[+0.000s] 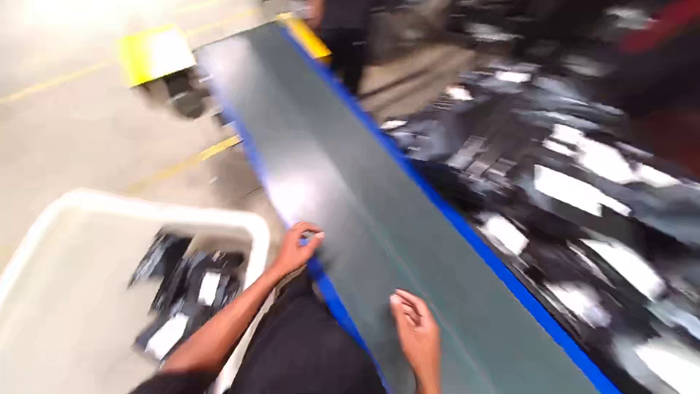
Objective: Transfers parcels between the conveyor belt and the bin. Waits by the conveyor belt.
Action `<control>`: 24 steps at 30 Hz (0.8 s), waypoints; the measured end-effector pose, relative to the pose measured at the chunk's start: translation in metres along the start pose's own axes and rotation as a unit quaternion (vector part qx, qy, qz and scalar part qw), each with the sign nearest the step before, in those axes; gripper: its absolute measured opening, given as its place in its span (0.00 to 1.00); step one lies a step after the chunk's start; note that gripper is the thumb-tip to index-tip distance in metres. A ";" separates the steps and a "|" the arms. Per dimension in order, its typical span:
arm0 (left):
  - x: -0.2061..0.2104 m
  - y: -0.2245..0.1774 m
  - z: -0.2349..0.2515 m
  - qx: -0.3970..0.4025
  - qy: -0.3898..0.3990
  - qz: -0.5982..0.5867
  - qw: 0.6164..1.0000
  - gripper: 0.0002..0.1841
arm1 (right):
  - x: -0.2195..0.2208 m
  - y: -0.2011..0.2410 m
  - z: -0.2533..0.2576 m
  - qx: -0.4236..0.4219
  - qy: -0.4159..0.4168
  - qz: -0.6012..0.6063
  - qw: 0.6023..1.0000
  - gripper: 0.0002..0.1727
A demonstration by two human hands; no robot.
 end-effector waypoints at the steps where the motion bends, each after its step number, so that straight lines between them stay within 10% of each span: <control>1: -0.013 0.002 -0.019 0.022 -0.044 0.045 0.998 0.16 | -0.001 0.005 0.002 -0.029 0.029 -0.021 0.999 0.18; 8: -0.072 0.047 -0.245 -0.170 -0.265 0.237 0.919 0.30 | 0.038 0.002 0.002 -0.129 0.228 -0.035 0.965 0.17; 14: -0.031 0.102 -0.482 -0.471 -0.223 0.105 0.847 0.41 | 0.164 0.068 -0.031 -0.280 0.381 -0.110 0.874 0.19; 20: -0.066 0.120 -0.501 -0.450 -0.166 0.033 0.877 0.42 | 0.327 0.146 -0.108 -0.400 0.500 -0.087 0.763 0.16; 24: -0.129 0.203 -0.491 -0.451 -0.107 0.005 0.886 0.39 | 0.428 0.121 -0.135 -0.458 0.509 -0.181 0.706 0.18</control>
Point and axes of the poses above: each hand's wrist, its own z-axis towards the middle knuckle, its own x-axis out of the palm, y = z × x, the point moved 5 cm from there along z, towards the middle knuckle, and after that the axes turned 6 degrees about -z, right-handed, at the moved point
